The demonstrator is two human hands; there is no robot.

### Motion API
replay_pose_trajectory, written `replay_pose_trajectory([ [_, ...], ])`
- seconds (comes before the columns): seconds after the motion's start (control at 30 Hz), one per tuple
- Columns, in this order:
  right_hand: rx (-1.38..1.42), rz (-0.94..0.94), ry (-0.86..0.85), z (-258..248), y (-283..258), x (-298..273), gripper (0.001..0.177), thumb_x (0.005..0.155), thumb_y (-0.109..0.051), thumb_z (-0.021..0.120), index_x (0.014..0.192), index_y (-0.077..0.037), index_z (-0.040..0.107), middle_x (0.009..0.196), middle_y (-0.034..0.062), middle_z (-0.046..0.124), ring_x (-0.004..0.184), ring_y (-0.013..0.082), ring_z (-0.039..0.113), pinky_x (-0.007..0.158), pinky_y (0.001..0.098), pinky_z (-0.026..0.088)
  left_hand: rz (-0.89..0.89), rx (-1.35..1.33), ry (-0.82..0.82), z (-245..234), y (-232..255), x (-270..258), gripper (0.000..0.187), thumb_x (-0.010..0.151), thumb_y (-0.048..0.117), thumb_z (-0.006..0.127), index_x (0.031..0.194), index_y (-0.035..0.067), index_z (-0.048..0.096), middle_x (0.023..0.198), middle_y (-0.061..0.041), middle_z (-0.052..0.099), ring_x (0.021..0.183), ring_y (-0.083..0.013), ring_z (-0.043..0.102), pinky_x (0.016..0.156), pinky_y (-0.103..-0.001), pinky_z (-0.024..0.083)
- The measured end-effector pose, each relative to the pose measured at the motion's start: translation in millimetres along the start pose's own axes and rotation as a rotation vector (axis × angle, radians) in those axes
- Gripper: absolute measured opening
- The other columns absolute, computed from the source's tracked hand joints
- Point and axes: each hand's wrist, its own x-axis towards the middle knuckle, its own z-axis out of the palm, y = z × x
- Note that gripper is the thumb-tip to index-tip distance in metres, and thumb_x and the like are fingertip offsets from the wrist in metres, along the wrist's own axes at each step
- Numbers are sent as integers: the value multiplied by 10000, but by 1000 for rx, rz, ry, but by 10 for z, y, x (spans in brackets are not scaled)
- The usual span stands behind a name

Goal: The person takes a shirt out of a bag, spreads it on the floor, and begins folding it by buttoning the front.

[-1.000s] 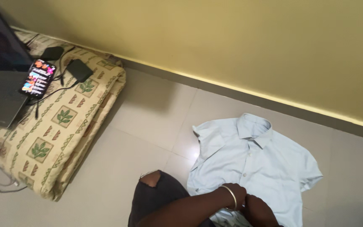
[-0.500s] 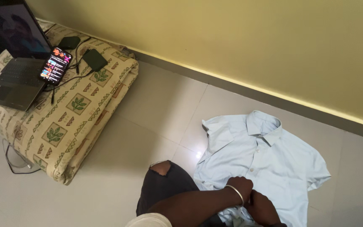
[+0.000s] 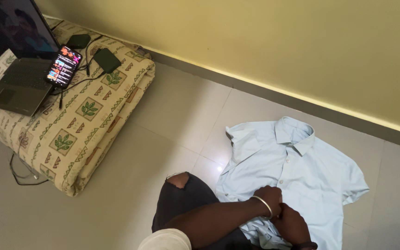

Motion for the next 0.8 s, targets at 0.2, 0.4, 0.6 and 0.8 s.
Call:
replay_pose_trajectory([
  [0.2,21,159,-21,-87,-109,0,355,785,-344,729,1067,-129,752,959,160,796,942,372,755,836,463,598,28,-138,-1,57,-74,100,349,696,202,819,1013,105,710,1037,-143,763,986,-339,735,826,-430,589],
  [0.4,-27,108,11,-17,24,102,304,775,-302,714,1021,-131,761,934,164,789,931,384,743,834,474,590,85,27,-24,-3,-11,123,440,807,294,781,1138,29,666,1064,-203,751,1007,-373,731,837,-466,589],
  [0.6,87,45,95,-194,7,-11,201,798,-293,714,884,-138,809,813,171,766,817,390,733,762,465,579,72,153,-21,-35,-24,113,832,720,423,875,1292,-46,494,1081,-275,708,1018,-428,701,859,-496,576],
  [0.8,127,-24,-7,-187,122,73,374,752,-447,820,793,-78,776,735,139,748,726,321,730,728,431,556,62,185,-92,-71,-3,82,986,711,451,902,1362,-60,368,1065,-295,699,1004,-443,702,864,-498,573],
])
